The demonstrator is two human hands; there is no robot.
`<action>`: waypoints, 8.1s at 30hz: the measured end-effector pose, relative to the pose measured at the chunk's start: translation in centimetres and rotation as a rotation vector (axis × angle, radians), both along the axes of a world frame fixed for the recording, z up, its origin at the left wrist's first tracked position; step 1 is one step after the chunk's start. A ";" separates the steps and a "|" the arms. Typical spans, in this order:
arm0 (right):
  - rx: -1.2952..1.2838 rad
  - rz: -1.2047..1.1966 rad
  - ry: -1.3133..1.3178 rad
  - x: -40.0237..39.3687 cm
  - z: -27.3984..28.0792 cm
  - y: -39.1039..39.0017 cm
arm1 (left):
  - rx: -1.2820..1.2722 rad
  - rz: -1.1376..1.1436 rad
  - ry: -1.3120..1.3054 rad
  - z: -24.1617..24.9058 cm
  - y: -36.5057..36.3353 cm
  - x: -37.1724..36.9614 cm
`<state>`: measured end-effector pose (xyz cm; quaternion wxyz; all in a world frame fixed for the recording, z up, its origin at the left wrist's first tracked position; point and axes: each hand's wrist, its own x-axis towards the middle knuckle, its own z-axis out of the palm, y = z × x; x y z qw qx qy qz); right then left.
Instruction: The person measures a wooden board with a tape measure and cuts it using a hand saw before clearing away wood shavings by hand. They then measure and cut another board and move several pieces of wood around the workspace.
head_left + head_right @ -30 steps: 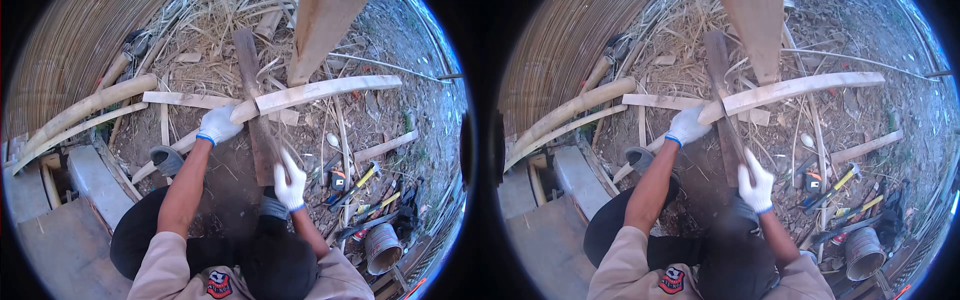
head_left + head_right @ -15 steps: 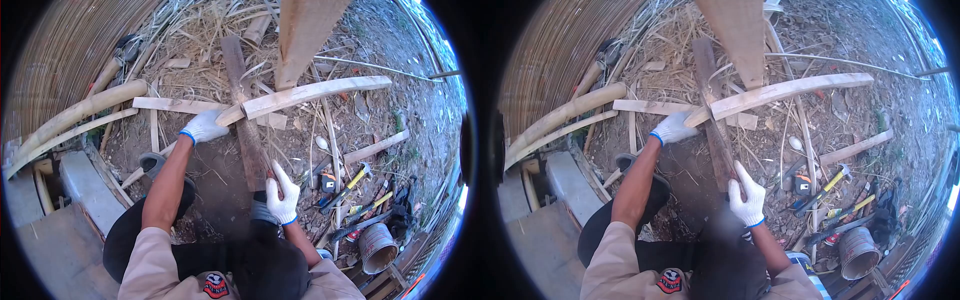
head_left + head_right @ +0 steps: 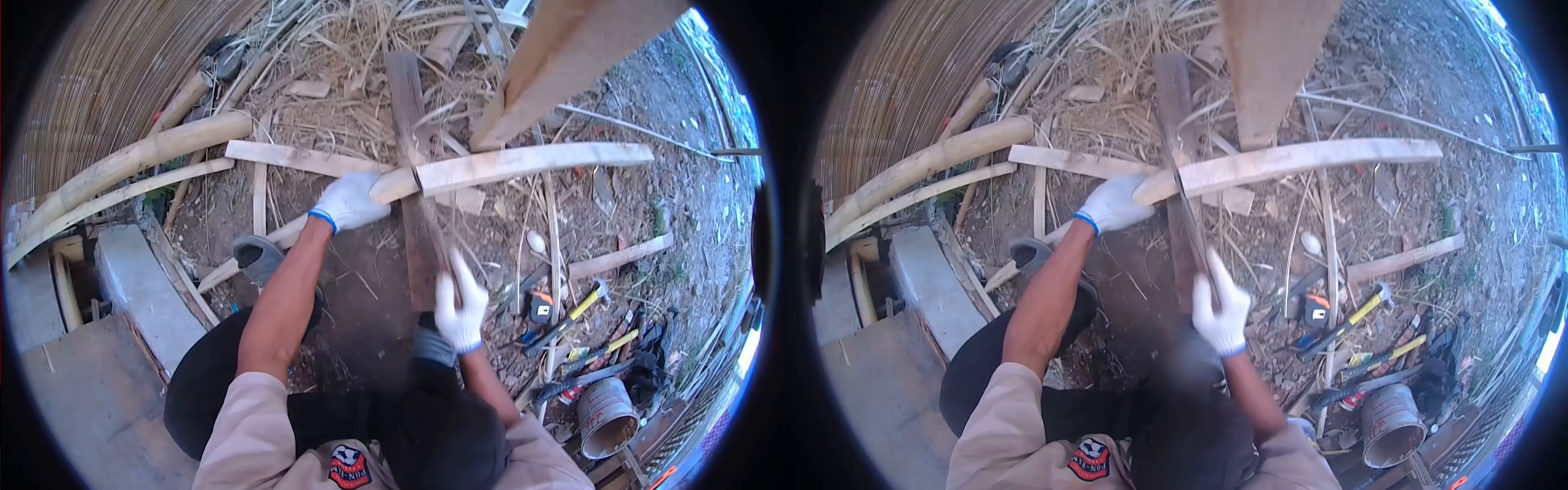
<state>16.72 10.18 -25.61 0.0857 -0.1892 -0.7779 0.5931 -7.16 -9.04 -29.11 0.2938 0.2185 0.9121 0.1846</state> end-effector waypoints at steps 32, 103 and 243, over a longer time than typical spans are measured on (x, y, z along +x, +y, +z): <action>-0.036 0.029 0.133 -4.0 -2.0 1.8 | -0.106 -0.007 0.021 3.5 1.2 1.5; 0.542 0.053 -0.624 -7.7 0.7 -4.8 | 0.171 0.831 0.053 -1.1 -2.9 -37.4; 0.721 -0.190 -0.311 -12.5 -2.7 -0.3 | 0.783 0.694 -0.319 -2.8 -7.0 -16.5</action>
